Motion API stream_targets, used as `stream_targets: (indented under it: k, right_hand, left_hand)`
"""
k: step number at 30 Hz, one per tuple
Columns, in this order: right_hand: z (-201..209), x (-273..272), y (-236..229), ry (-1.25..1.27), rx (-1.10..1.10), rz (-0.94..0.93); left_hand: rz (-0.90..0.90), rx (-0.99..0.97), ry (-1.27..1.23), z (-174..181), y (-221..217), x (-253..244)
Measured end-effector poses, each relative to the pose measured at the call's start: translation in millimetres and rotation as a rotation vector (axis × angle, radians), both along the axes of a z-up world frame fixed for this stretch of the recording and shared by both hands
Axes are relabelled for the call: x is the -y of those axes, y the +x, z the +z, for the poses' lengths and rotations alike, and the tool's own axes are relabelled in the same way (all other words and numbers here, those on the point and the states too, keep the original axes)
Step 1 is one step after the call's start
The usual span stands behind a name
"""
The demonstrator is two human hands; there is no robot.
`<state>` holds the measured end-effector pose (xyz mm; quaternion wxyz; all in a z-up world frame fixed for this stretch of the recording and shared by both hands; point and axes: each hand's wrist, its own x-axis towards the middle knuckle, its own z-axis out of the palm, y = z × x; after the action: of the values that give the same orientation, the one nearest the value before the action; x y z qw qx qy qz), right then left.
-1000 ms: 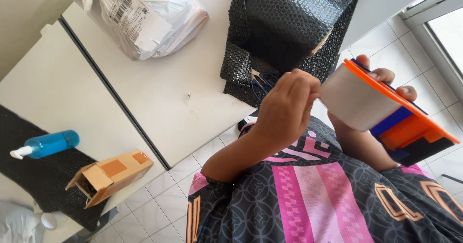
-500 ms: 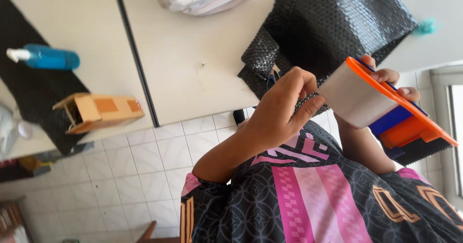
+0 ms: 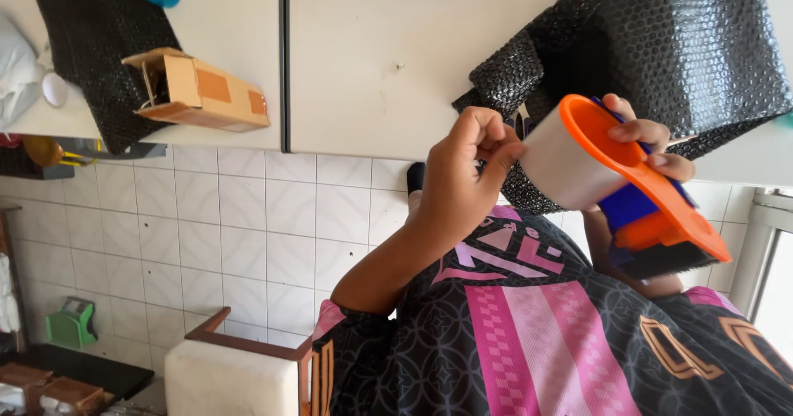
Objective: The person tapes a small cardboard box closed using a handheld tape dispenser, then rolls a black bubble-wrap mat and secures it with tape. The person handles a cardboard box, a tape dispenser, and a bubble-wrap mat on a white table.
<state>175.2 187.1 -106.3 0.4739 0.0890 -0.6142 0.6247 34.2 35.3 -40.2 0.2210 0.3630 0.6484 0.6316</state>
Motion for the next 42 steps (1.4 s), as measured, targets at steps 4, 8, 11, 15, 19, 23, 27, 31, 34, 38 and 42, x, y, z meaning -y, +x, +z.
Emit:
stream_targets:
  k: [4, 8, 11, 15, 19, 23, 27, 31, 34, 38, 42]
  right_hand:
    - [-2.0, 4.3, -1.4, 0.065, 0.210, -0.080]
    - [4.1, 9.0, -12.5, 0.119, 0.232, -0.122]
    - [-12.2, 4.0, -22.3, 0.177, 0.217, -0.149]
    - [-27.8, 4.4, -31.7, 0.260, 0.168, -0.190]
    - [-26.9, 15.3, -42.2, 0.291, 0.185, -0.236]
    - [-29.7, 20.4, -56.3, 0.345, 0.185, -0.263]
    - [-35.4, 23.6, -71.8, 0.382, 0.147, -0.268]
    - [-33.4, 30.6, -76.5, 0.388, 0.151, -0.254]
    - [-28.4, 33.3, -79.2, 0.407, 0.163, -0.257]
    - [-14.8, 36.4, -76.5, 0.487, 0.261, -0.285]
    - [-20.4, 33.6, -67.4, 0.558, 0.442, -0.294]
  left_hand:
    - [0.037, 0.011, -0.058, 7.7, -15.0, 14.4]
    - [-0.104, 0.327, 0.022, 2.0, -25.7, 23.6]
    - [-0.157, 0.435, 0.098, -1.2, -33.9, 29.1]
    - [-0.151, 0.233, 0.054, 26.4, -47.3, 30.2]
    - [-0.084, 0.048, 0.010, 19.4, -54.8, 32.9]
    - [-0.005, 0.028, 0.000, 10.3, -66.9, 39.8]
    - [0.012, 0.063, 0.025, 9.8, -80.9, 45.8]
    - [0.025, 0.101, 0.030, 3.9, -86.9, 46.4]
    - [0.020, 0.144, 0.069, -0.1, -91.9, 48.8]
    - [-0.050, 0.278, 0.134, -2.2, -100.7, 50.6]
    - [-0.048, 0.227, 0.161, -5.1, -107.9, 52.3]
